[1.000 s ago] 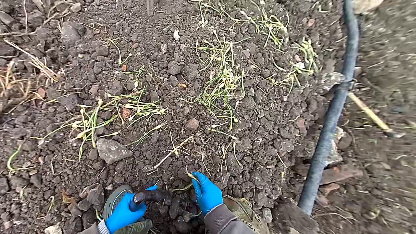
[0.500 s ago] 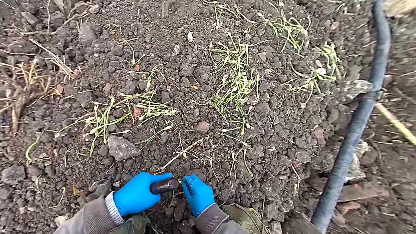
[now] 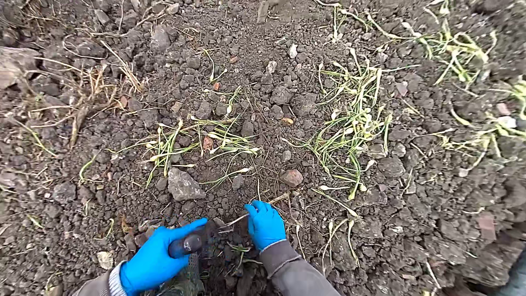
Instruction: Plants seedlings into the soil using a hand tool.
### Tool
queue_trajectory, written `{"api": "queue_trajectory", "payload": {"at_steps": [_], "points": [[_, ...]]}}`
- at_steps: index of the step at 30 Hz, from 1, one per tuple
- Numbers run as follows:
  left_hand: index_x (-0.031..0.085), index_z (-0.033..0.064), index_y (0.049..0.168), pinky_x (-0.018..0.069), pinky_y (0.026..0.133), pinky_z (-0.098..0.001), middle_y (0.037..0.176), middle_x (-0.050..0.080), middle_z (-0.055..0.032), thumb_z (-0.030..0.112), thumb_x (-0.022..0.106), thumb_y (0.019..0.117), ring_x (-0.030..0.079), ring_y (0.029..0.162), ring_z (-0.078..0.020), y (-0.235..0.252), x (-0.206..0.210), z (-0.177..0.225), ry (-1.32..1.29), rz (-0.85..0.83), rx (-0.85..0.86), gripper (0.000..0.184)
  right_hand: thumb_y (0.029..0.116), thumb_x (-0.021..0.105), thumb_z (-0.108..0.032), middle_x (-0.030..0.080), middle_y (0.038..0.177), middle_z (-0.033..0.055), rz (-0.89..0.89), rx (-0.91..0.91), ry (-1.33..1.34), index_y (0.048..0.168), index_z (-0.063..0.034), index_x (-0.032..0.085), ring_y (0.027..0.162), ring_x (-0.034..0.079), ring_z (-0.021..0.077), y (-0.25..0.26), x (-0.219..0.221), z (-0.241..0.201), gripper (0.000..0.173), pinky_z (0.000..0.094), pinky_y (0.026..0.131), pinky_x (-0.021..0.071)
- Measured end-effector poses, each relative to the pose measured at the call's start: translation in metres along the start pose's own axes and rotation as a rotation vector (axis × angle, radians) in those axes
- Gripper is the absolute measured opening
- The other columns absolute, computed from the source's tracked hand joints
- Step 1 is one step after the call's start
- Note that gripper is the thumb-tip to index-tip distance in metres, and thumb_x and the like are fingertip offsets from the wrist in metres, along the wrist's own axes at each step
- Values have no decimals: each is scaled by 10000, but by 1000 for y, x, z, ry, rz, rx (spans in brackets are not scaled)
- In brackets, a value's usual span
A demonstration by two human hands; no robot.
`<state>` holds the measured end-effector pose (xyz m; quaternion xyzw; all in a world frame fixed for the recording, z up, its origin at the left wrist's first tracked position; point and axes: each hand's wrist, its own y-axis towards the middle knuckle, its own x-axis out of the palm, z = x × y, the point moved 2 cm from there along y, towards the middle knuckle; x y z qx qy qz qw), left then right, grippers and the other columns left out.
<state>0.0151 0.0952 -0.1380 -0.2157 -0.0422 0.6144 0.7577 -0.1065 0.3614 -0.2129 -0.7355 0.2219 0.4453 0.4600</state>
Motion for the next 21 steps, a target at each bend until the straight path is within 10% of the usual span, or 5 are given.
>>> {"api": "queue_trajectory", "payload": {"at_steps": [5, 9, 13, 18, 21], "points": [[677, 155, 803, 477, 584, -217, 703, 610, 120, 192, 721, 798, 553, 625, 33, 8, -31, 8, -152, 137, -138, 57, 944, 601, 50, 462, 1582, 180, -456, -203, -353, 1347, -176, 691, 1484, 376, 443, 77, -32, 62, 470, 628, 1161, 359], [716, 54, 1225, 586, 945, -303, 1186, 744, -33, 61, 701, 854, 694, 1073, -63, 8, -53, 61, -164, 59, 110, 372, 995, 631, -84, 633, 1398, 207, -259, -158, -225, 1201, -68, 753, 1392, 506, 435, 80, -33, 82, 241, 621, 1141, 389], [575, 234, 1484, 559, 856, -476, 1122, 741, -108, 87, 683, 846, 704, 979, -208, 43, -17, 43, 90, -177, -132, 663, 1025, 649, -222, 731, 1147, 246, 107, -29, 55, 1185, -68, 773, 1147, 664, 475, 58, -47, 69, 255, 687, 935, 505], [632, 150, 814, 448, 521, -260, 648, 567, 70, 165, 665, 820, 525, 544, -34, 30, -12, -21, -198, 66, -313, 37, 993, 626, -178, 769, 1007, 137, 350, -204, 260, 1152, -147, 809, 975, 732, 364, 19, -34, 14, 244, 577, 813, 585], [741, 178, 984, 511, 577, -205, 790, 680, 119, 177, 732, 773, 591, 628, 10, 16, -49, 15, -235, 143, -177, 211, 986, 604, -191, 773, 995, 119, 244, -228, 267, 1061, -122, 803, 974, 744, 345, -2, -2, -7, 223, 549, 814, 605]]}}
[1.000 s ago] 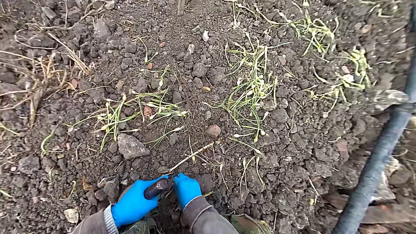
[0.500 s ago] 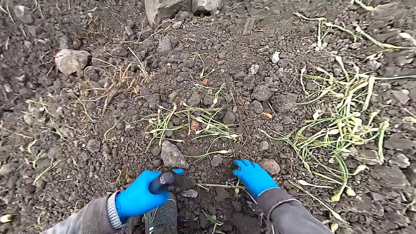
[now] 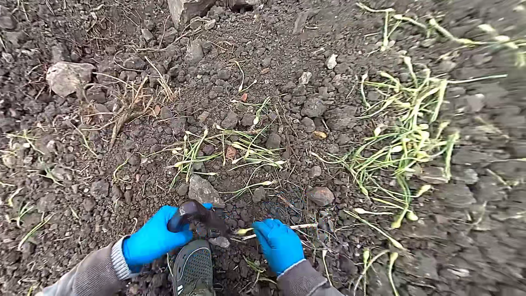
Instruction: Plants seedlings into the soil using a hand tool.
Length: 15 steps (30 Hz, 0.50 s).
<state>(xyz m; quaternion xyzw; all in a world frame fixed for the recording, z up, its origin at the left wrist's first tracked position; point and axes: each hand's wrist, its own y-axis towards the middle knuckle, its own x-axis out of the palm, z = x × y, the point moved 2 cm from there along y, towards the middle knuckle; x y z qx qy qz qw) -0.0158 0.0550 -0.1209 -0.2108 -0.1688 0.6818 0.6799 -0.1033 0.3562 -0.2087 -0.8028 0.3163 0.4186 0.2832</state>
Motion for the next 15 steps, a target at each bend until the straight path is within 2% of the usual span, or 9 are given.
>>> {"api": "queue_trajectory", "payload": {"at_steps": [2, 3, 4, 6, 8, 9, 11, 13, 15], "points": [[730, 165, 1203, 605, 901, -288, 1224, 731, 47, 138, 722, 835, 703, 1050, -73, -10, -11, 40, 81, -111, 279, 368, 1001, 579, -203, 763, 1045, 132, -120, 108, 34, 1080, -106, 792, 1033, 728, 344, -9, 12, -3, 246, 544, 866, 591], [697, 163, 1288, 604, 962, -328, 1306, 701, 17, 130, 701, 862, 689, 1138, -115, -9, -9, 59, 145, -178, 366, 427, 1011, 566, -221, 755, 1085, 131, -174, 177, 56, 1110, -110, 785, 1069, 716, 331, -10, 12, -4, 264, 533, 904, 578], [689, 180, 1320, 614, 946, -320, 1289, 710, 29, 123, 699, 853, 694, 1126, -99, -5, -2, 71, 209, -216, 376, 471, 1013, 561, -233, 751, 1102, 128, -203, 219, 72, 1125, -114, 782, 1082, 711, 322, -9, 9, -5, 275, 525, 918, 571], [684, 278, 1356, 601, 812, -282, 1111, 756, 78, 136, 696, 806, 699, 945, -15, 16, 26, 61, 373, -268, 181, 568, 1017, 549, -254, 742, 1100, 128, -221, 232, 76, 1128, -115, 779, 1077, 705, 313, -1, 0, -12, 290, 518, 915, 565], [644, 261, 1408, 559, 849, -424, 1083, 745, -37, 145, 669, 863, 693, 936, -138, 43, 58, 11, 442, -356, -104, 558, 1010, 556, -260, 751, 1071, 122, -175, 190, 57, 1103, -118, 787, 1055, 714, 311, 7, -10, -21, 286, 516, 895, 572], [674, 228, 1365, 556, 850, -435, 1053, 742, -52, 160, 658, 865, 692, 925, -154, 49, 65, -10, 430, -341, -163, 505, 1011, 557, -265, 754, 1059, 111, -162, 170, 42, 1099, -128, 792, 1045, 717, 302, 12, -11, -26, 286, 505, 883, 578], [739, 132, 1044, 520, 695, -371, 817, 668, -9, 176, 671, 838, 621, 732, -109, 46, 60, -29, 337, -237, -199, 221, 1015, 547, -265, 755, 1054, 112, -210, 152, 2, 1103, -129, 794, 1037, 720, 303, 22, -4, -33, 295, 499, 882, 581], [635, 154, 759, 438, 544, -308, 632, 535, 70, 187, 678, 794, 514, 566, -52, 29, 44, -25, 245, -136, -218, 65, 1065, 465, -264, 704, 1235, 141, -514, 190, -13, 1245, -115, 730, 1194, 654, 330, 33, 18, -42, 353, 524, 998, 520], [662, 196, 752, 452, 528, -258, 648, 580, 117, 185, 701, 755, 533, 565, -1, 9, 23, -7, 181, -64, -147, 41, 1066, 457, -237, 665, 1313, 165, -700, 192, -21, 1272, -86, 698, 1252, 622, 351, 40, 49, -51, 351, 546, 1030, 499]]}}
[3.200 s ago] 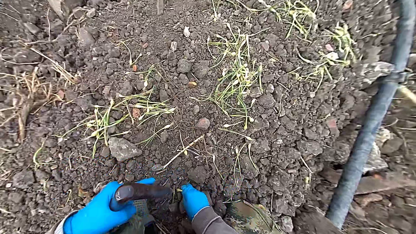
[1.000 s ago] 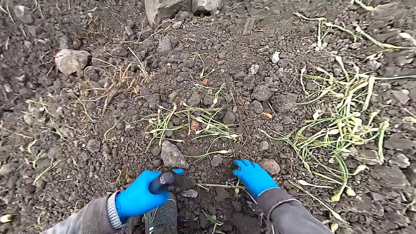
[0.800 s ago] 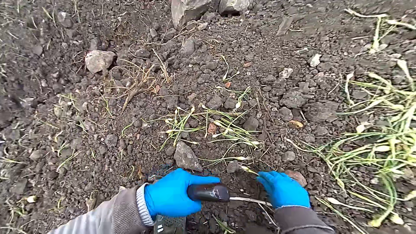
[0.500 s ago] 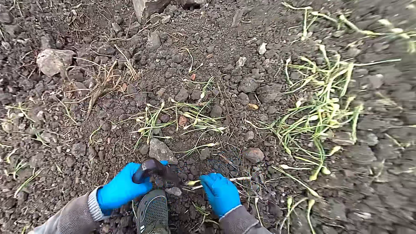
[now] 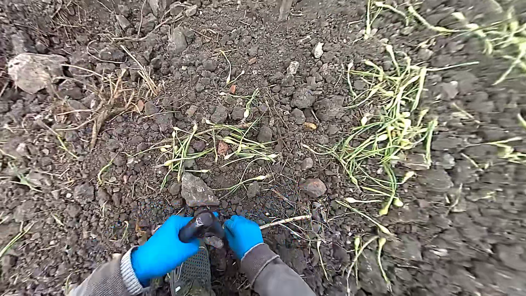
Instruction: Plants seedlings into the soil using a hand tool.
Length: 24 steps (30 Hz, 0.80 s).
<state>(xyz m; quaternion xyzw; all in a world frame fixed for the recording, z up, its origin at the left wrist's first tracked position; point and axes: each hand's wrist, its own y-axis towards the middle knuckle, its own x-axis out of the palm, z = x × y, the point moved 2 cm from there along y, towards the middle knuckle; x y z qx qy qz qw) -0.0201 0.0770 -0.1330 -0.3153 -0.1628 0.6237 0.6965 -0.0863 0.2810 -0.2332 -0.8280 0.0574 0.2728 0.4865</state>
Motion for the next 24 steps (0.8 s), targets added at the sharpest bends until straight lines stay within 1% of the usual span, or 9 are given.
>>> {"api": "queue_trajectory", "payload": {"at_steps": [2, 3, 5, 8, 11, 14, 16, 20, 24], "points": [[770, 188, 1073, 586, 765, -240, 1010, 760, 90, 140, 709, 786, 686, 862, 22, -26, -22, 10, -3, -4, 214, 297, 1065, 459, -194, 641, 1354, 186, -98, -11, -41, 1276, -55, 685, 1273, 605, 375, 7, 15, -13, 339, 567, 1037, 490], [726, 188, 1280, 599, 877, -258, 1181, 750, 50, 115, 705, 813, 701, 1013, -5, -35, -29, 14, 22, -36, 336, 473, 1071, 445, -200, 637, 1359, 184, -120, -13, -59, 1279, -56, 680, 1277, 606, 371, 7, 18, -15, 345, 567, 1032, 495], [608, 198, 1449, 591, 911, -249, 1275, 719, 27, 114, 706, 854, 690, 1073, -14, -45, -36, 22, 59, -71, 486, 609, 1080, 421, -240, 655, 1339, 157, -82, -10, -44, 1292, -90, 680, 1265, 623, 337, 1, 12, -3, 366, 547, 1026, 506], [638, 238, 1416, 604, 833, -231, 1173, 748, 55, 126, 714, 840, 700, 969, 9, -38, -32, 28, 60, -83, 463, 591, 1076, 443, -307, 703, 1259, 107, 73, 70, 71, 1275, -147, 709, 1197, 665, 282, -17, -6, 25, 369, 511, 996, 525], [741, 204, 1248, 566, 808, -279, 1108, 755, 55, 134, 652, 819, 677, 899, 2, 1, 8, 2, 56, -107, 151, 444, 1046, 512, -313, 742, 1149, 89, 284, 68, 156, 1189, -154, 759, 1097, 706, 265, -37, -12, 40, 327, 496, 931, 556], [748, 120, 1050, 519, 706, -295, 863, 690, 28, 143, 652, 822, 610, 741, -31, 25, 39, -33, 41, -144, 12, 248, 1013, 557, -300, 764, 1047, 75, 492, 11, 171, 1104, -155, 789, 996, 738, 254, -48, -9, 40, 289, 487, 837, 593], [734, 107, 966, 482, 638, -272, 778, 641, 52, 144, 651, 811, 555, 662, -17, 17, 36, -31, 24, -119, 12, 180, 1024, 534, -304, 760, 1078, 86, 428, 28, 147, 1122, -147, 784, 1035, 730, 265, -43, -1, 30, 311, 490, 870, 584], [770, 174, 1108, 587, 820, -242, 1092, 759, 86, 140, 684, 794, 689, 924, 23, -18, -5, -4, -9, -24, 192, 327, 1073, 418, -248, 671, 1318, 157, -58, 127, -55, 1282, -85, 676, 1250, 632, 347, -7, 27, 9, 369, 556, 1006, 512], [715, 225, 1293, 607, 865, -261, 1211, 738, 69, 144, 720, 821, 704, 1013, -28, -42, -37, 14, 9, 92, 433, 479, 1074, 400, -389, 643, 1360, 151, 2, 47, -81, 1363, -100, 643, 1272, 614, 345, -7, 28, 3, 476, 533, 1005, 516]]}}
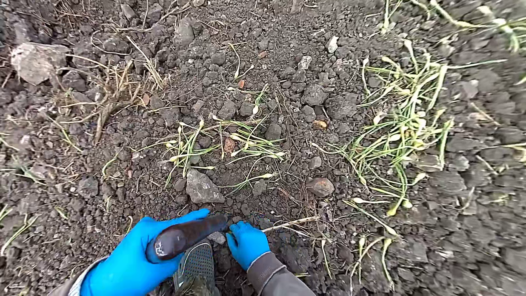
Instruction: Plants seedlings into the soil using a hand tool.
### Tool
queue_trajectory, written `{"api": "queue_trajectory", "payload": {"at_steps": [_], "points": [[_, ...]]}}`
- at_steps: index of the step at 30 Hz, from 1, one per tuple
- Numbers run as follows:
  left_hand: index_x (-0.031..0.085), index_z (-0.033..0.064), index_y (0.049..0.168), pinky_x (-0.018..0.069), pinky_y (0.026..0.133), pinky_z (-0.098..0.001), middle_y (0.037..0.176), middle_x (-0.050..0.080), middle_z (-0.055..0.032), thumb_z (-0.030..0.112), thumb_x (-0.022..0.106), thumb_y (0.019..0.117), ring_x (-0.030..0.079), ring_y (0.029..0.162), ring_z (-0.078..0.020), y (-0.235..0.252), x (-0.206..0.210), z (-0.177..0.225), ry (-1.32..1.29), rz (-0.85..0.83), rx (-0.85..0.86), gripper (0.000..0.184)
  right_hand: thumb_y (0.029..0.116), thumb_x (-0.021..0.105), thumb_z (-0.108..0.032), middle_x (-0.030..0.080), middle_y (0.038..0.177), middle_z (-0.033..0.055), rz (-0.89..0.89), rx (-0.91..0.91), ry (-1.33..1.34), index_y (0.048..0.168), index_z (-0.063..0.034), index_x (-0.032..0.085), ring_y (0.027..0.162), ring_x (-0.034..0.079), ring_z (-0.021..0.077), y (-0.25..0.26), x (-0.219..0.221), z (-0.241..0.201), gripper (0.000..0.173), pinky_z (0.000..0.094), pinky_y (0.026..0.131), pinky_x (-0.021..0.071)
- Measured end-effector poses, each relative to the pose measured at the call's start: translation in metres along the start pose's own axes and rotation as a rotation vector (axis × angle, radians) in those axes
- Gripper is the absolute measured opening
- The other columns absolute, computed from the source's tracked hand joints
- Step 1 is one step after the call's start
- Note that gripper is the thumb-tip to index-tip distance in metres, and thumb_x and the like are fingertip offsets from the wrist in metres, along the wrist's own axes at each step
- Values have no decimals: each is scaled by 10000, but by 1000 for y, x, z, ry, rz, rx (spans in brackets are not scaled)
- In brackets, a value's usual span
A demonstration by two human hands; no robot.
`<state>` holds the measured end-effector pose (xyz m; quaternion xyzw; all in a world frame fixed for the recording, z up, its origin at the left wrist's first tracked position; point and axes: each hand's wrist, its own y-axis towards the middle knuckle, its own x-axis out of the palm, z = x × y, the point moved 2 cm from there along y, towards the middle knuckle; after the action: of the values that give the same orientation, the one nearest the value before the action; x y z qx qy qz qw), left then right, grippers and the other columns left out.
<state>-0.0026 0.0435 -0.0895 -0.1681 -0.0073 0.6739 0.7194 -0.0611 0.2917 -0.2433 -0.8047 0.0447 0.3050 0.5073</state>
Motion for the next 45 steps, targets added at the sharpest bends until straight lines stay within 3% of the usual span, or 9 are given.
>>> {"api": "queue_trajectory", "payload": {"at_steps": [5, 10, 14, 20, 27, 29, 31, 38, 45], "points": [[677, 270, 1372, 585, 871, -259, 1264, 718, 113, 157, 667, 808, 686, 1011, 32, 15, 25, -54, 112, -65, -202, 576, 1041, 523, -364, 675, 1290, 140, 417, 123, 68, 1472, -167, 585, 1178, 655, 333, 15, -69, 29, 479, 511, 933, 546], [760, 212, 1049, 438, 457, -199, 652, 619, 90, 186, 742, 745, 493, 478, -14, 6, -13, -34, -194, 228, -198, 305, 1089, 414, -465, 726, 1186, 148, 133, 313, -12, 1469, -167, 502, 1081, 716, 359, 41, -133, 33, 491, 571, 870, 558], [677, 162, 1326, 593, 908, -252, 1208, 729, 29, 141, 662, 924, 693, 1040, -50, 26, -32, 30, -15, -67, 218, 403, 1091, 384, -469, 742, 1062, 156, 102, 307, -99, 1408, -135, 512, 1006, 735, 368, 44, -134, 25, 478, 565, 820, 571], [445, 303, 1570, 517, 759, -622, 898, 718, -178, 261, 659, 892, 689, 867, -394, 66, 65, -10, 575, -627, -264, 713, 1101, 368, -455, 729, 1187, 143, 76, 304, -126, 1331, -129, 601, 1115, 704, 362, 48, -133, 32, 462, 584, 891, 545], [656, 250, 1400, 598, 841, -384, 1105, 771, -16, 163, 712, 824, 733, 933, -113, 4, 32, -72, 171, -90, -163, 586, 1056, 448, -176, 694, 1296, 154, 32, 255, -160, 1472, -184, 532, 1169, 680, 381, 32, -123, 40, 424, 592, 934, 535], [726, 189, 997, 516, 570, -231, 757, 675, 96, 198, 721, 778, 604, 611, -13, -4, 13, -83, -125, 166, -268, 220, 1043, 458, -97, 653, 1359, 177, 70, 239, -124, 1503, -166, 506, 1226, 645, 398, 24, -113, 43, 468, 586, 971, 525], [721, 199, 1101, 405, 405, -207, 604, 567, 106, 255, 778, 745, 460, 436, -17, -7, -12, -71, -321, 252, -298, 365, 1029, 460, -59, 606, 1420, 184, 121, 233, -52, 1563, -144, 429, 1284, 605, 387, 13, -101, 47, 542, 549, 1032, 500], [662, 237, 1385, 608, 827, -230, 1147, 753, 64, 171, 694, 861, 700, 952, 9, 32, -37, 42, 127, -203, 136, 530, 934, 566, -147, 739, 929, 124, 995, -220, 87, 1039, -63, 767, 845, 743, 288, -18, -29, 60, 242, 430, 740, 627], [596, 262, 1463, 564, 902, -393, 1192, 741, -33, 157, 652, 830, 707, 1007, -126, 45, 44, -59, 219, -227, -358, 644, 1044, 460, -174, 703, 1153, 183, 349, -176, 3, 1224, -65, 728, 1078, 693, 352, -11, -72, -8, 341, 489, 905, 568]]}}
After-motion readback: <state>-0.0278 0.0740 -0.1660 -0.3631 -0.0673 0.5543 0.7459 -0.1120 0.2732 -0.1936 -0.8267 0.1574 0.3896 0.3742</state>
